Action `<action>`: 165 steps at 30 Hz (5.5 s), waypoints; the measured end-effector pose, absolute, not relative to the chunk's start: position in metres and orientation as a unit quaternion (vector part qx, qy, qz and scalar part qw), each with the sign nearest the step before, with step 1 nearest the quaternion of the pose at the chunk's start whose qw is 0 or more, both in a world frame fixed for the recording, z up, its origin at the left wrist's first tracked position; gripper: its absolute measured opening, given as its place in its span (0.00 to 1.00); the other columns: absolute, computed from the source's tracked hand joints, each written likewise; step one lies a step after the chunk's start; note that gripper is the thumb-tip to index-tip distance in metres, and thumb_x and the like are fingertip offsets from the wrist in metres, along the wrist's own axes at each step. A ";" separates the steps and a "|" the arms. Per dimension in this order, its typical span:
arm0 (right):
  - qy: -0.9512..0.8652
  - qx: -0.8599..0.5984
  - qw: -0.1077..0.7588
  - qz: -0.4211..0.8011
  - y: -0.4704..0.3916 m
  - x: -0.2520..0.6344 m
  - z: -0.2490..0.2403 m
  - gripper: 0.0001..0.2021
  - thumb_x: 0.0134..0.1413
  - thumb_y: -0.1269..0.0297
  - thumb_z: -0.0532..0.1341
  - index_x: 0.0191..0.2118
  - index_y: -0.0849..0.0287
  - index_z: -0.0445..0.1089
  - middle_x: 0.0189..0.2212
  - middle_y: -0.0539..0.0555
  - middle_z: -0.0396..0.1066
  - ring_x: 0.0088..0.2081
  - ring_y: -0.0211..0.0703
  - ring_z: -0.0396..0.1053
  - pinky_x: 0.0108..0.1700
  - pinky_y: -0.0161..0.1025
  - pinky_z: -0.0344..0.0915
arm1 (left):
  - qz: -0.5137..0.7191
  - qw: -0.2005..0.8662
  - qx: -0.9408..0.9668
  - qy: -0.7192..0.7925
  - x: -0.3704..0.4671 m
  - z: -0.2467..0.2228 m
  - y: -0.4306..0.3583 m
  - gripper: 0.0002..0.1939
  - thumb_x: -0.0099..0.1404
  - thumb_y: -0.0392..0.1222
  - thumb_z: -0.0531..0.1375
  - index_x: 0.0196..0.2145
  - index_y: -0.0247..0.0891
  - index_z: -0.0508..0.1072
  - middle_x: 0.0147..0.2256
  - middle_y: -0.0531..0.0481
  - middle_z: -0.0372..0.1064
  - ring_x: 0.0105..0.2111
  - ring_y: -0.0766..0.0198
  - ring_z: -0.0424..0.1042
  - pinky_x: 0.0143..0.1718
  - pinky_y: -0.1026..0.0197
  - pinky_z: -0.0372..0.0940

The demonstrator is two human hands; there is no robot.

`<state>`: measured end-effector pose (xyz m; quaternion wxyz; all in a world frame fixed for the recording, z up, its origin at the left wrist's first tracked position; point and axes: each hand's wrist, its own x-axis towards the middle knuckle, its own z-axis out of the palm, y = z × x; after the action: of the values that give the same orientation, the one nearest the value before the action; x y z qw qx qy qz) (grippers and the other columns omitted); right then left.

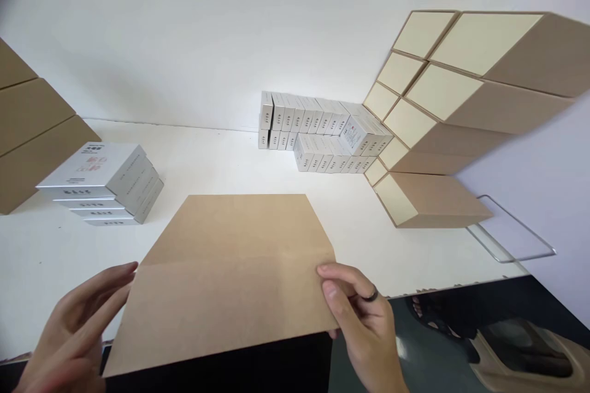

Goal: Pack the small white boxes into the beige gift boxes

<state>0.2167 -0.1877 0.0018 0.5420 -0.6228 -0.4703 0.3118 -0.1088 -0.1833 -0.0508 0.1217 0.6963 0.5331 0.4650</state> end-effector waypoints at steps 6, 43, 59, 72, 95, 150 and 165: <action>-0.581 -0.524 0.565 0.260 -0.119 0.235 0.020 0.17 0.64 0.46 0.59 0.41 0.49 0.80 0.42 0.54 0.79 0.43 0.47 0.75 0.40 0.39 0.74 | 0.403 0.028 0.771 0.492 -0.099 -0.050 -0.173 0.29 0.76 0.56 0.41 0.71 0.50 0.50 0.68 0.47 0.53 0.66 0.49 0.56 0.63 0.50 0.59; -0.582 -0.423 0.524 0.456 -0.102 0.236 0.013 0.27 0.67 0.40 0.45 0.48 0.48 0.75 0.42 0.61 0.73 0.32 0.49 0.72 0.23 0.43 0.70 | 0.425 0.109 0.509 0.741 -0.167 0.043 -0.067 0.28 0.55 0.57 0.68 0.50 0.47 0.66 0.50 0.48 0.70 0.41 0.53 0.74 0.35 0.55 0.70; -0.795 -0.517 0.145 0.282 -0.084 0.190 0.058 0.58 0.45 0.42 0.72 0.72 0.34 0.32 0.66 0.57 0.57 0.62 0.63 0.64 0.54 0.58 0.71 | 0.209 0.356 0.812 0.413 -0.076 0.072 -0.089 0.28 0.59 0.47 0.67 0.54 0.50 0.62 0.52 0.50 0.66 0.42 0.59 0.72 0.38 0.58 0.70; -0.814 -0.505 0.139 0.252 -0.083 0.213 0.056 0.43 0.52 0.48 0.69 0.69 0.35 0.47 0.63 0.55 0.57 0.56 0.56 0.66 0.46 0.45 0.76 | 0.198 0.438 0.764 0.431 -0.094 0.062 -0.085 0.45 0.55 0.46 0.70 0.63 0.53 0.48 0.49 0.47 0.68 0.50 0.51 0.74 0.41 0.55 0.74; -0.823 -0.464 0.185 0.270 -0.107 0.200 0.053 0.41 0.54 0.57 0.68 0.68 0.37 0.45 0.64 0.54 0.53 0.58 0.51 0.64 0.54 0.43 0.72 | 0.127 0.409 0.809 0.403 -0.098 0.072 -0.087 0.33 0.56 0.42 0.66 0.56 0.48 0.57 0.42 0.50 0.68 0.37 0.59 0.72 0.31 0.63 0.67; -0.782 -0.589 0.011 0.202 -0.058 0.185 0.069 0.47 0.46 0.35 0.66 0.68 0.42 0.47 0.60 0.56 0.66 0.49 0.59 0.73 0.41 0.49 0.75 | 0.220 0.454 0.783 0.364 -0.146 0.000 -0.060 0.74 0.41 0.48 0.79 0.70 0.57 0.32 0.71 0.38 0.32 0.71 0.33 0.40 0.67 0.28 0.46; -0.820 -0.515 -0.065 0.242 -0.067 0.165 0.052 0.51 0.50 0.37 0.65 0.74 0.46 0.42 0.69 0.59 0.56 0.63 0.68 0.63 0.52 0.60 0.73 | 0.233 0.461 0.775 0.364 -0.138 -0.003 -0.061 0.69 0.45 0.42 0.76 0.70 0.51 0.32 0.71 0.37 0.38 0.71 0.39 0.41 0.69 0.34 0.47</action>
<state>0.1646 -0.0674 0.0516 -0.0647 -0.5153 -0.8197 0.2417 -0.1378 -0.0606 -0.0028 0.4607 0.7753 0.3637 0.2333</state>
